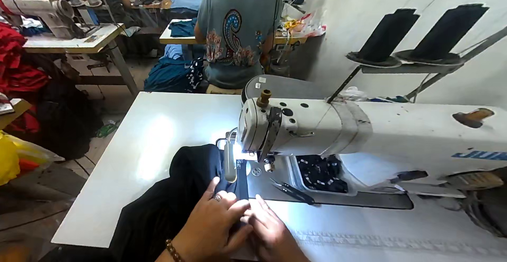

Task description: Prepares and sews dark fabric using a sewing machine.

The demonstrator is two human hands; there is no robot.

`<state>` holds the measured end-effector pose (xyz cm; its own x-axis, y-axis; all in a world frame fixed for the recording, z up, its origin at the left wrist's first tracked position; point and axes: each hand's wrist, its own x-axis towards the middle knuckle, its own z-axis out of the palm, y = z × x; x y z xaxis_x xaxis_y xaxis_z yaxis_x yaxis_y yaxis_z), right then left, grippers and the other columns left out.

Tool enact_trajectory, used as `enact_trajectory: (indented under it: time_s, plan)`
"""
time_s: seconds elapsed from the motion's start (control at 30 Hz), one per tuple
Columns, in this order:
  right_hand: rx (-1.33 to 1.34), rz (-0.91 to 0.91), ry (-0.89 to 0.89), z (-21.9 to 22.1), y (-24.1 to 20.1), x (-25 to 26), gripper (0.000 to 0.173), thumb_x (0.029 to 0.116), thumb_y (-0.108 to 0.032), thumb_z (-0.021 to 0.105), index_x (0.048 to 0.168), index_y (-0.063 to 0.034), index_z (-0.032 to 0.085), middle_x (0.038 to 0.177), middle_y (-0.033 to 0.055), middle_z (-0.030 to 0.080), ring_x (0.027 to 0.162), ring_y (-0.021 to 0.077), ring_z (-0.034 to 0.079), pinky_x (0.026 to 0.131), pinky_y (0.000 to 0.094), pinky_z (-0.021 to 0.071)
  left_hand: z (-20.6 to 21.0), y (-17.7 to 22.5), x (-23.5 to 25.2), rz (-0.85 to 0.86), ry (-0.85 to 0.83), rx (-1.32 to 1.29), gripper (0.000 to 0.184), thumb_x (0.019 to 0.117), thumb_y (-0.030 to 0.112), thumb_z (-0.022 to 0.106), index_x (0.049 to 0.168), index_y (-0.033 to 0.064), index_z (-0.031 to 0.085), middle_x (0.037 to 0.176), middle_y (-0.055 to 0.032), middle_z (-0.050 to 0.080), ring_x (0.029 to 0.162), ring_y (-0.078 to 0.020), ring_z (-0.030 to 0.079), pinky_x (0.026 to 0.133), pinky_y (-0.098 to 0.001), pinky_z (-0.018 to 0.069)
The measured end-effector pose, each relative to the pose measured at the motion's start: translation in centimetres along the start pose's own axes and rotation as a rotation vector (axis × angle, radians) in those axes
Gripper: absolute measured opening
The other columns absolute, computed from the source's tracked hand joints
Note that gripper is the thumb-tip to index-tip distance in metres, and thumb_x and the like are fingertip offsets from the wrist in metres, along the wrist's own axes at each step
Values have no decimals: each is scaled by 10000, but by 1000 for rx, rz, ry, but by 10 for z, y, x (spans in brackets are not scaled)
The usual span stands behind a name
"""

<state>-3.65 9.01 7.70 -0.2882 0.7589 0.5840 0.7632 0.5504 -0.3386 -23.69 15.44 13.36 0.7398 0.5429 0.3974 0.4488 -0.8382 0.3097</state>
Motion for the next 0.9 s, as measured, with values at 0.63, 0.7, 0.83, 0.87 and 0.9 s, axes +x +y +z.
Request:
enact_trajectory:
  time_s: [0.63, 0.7, 0.83, 0.87, 0.9]
  plan:
    - [-50, 103, -8, 4, 7, 13, 252, 946, -115, 496, 904, -59, 738, 1194, 98, 750, 1228, 236, 669, 1126, 454, 451, 33, -31, 4, -292, -100, 130, 500, 1085, 447, 293, 1443, 302, 611, 1515, 75, 560, 1475, -185, 437, 1224, -638, 208]
    - [-26, 122, -6, 5, 10, 17, 252, 929, -95, 510, 918, -38, 755, 1193, 109, 749, 1228, 244, 670, 1116, 441, 469, 34, -32, 7, -304, -107, 131, 497, 1084, 438, 302, 1441, 292, 614, 1522, 73, 553, 1486, -187, 420, 1229, -636, 197]
    - [-18, 162, -20, 11, 22, 31, 259, 917, -97, 533, 957, -14, 775, 1186, 115, 751, 1216, 250, 679, 1101, 439, 488, 28, -39, 20, -376, -241, 113, 517, 1086, 457, 282, 1508, 302, 538, 1609, 91, 441, 1553, -157, 276, 1262, -599, 76]
    - [-19, 166, -17, 12, 25, 34, 257, 916, -100, 541, 964, -12, 778, 1180, 116, 753, 1213, 253, 680, 1102, 443, 487, 27, -40, 23, -380, -257, 114, 519, 1084, 462, 287, 1506, 296, 541, 1613, 82, 435, 1556, -165, 270, 1262, -600, 70]
    - [-18, 170, -13, 13, 27, 37, 253, 921, -106, 548, 966, -15, 779, 1172, 111, 755, 1211, 247, 681, 1106, 437, 485, 24, -41, 26, -380, -283, 111, 521, 1084, 466, 296, 1507, 285, 541, 1617, 62, 433, 1560, -178, 262, 1262, -601, 59]
